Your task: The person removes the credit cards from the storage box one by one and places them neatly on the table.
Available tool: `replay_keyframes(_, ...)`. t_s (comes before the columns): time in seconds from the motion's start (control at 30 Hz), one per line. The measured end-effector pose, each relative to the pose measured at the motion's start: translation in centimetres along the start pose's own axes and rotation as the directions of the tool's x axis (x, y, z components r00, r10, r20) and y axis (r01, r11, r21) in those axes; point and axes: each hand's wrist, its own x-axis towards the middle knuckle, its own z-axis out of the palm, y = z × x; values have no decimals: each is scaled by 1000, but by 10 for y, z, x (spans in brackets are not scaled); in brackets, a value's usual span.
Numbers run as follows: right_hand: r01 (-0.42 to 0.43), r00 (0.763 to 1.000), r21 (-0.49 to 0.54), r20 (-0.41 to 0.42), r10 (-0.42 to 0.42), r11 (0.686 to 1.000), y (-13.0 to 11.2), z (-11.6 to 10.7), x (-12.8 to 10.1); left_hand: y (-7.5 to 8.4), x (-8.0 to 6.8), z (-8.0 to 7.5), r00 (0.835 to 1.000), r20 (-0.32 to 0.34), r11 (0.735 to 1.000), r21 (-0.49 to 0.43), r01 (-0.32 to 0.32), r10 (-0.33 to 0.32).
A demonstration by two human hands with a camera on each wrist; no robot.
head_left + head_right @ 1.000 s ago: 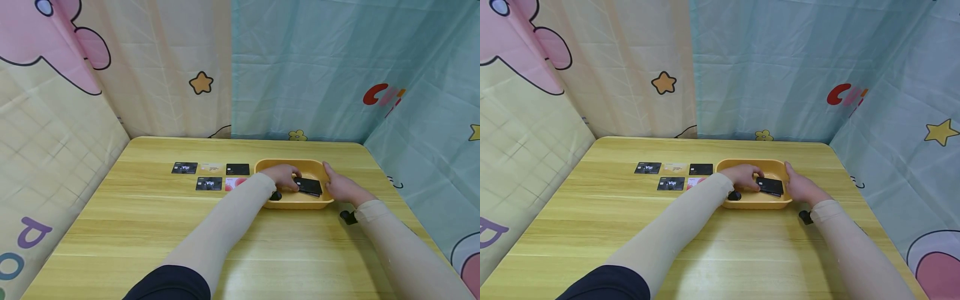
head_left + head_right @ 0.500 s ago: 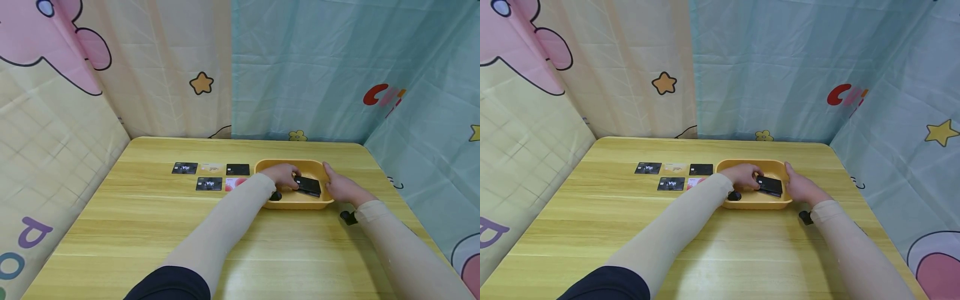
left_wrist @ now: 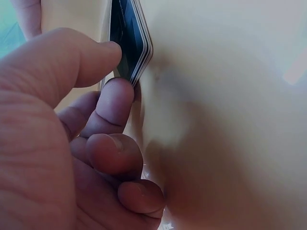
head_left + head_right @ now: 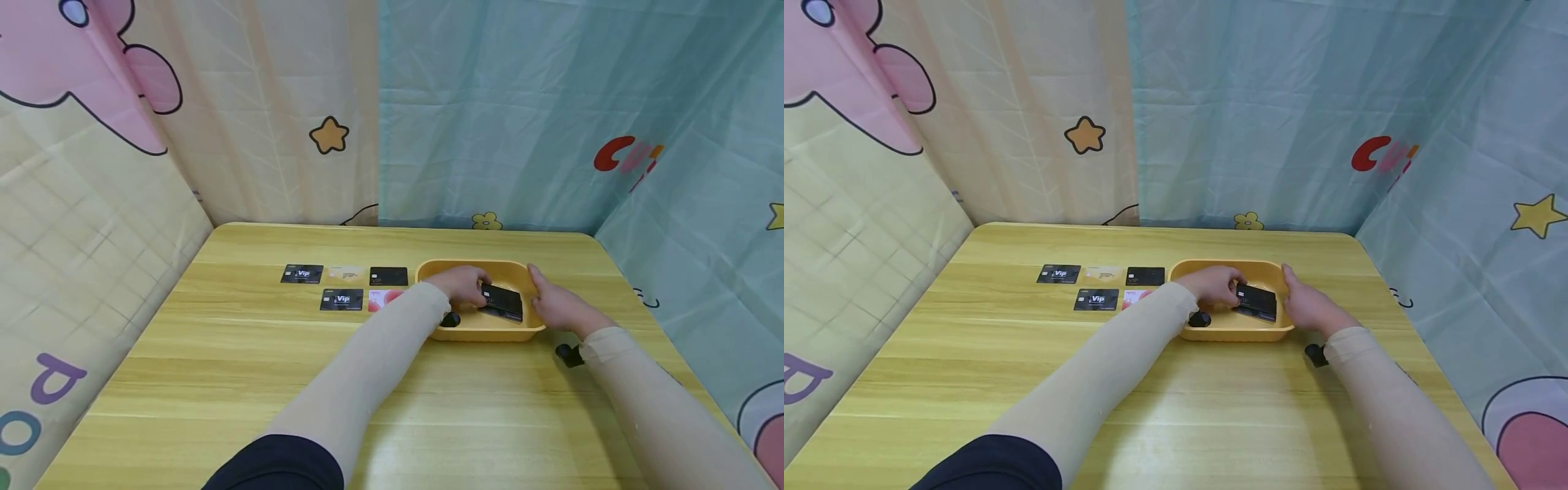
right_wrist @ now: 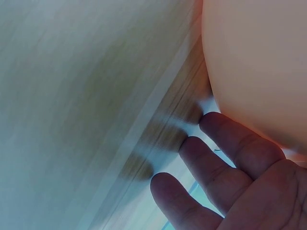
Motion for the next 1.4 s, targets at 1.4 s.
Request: replay_keyframes(1.4,3,1000,-17,-7,-3,1000,1,1,1,0,2,0,999,-29,999,-24,-29,29)
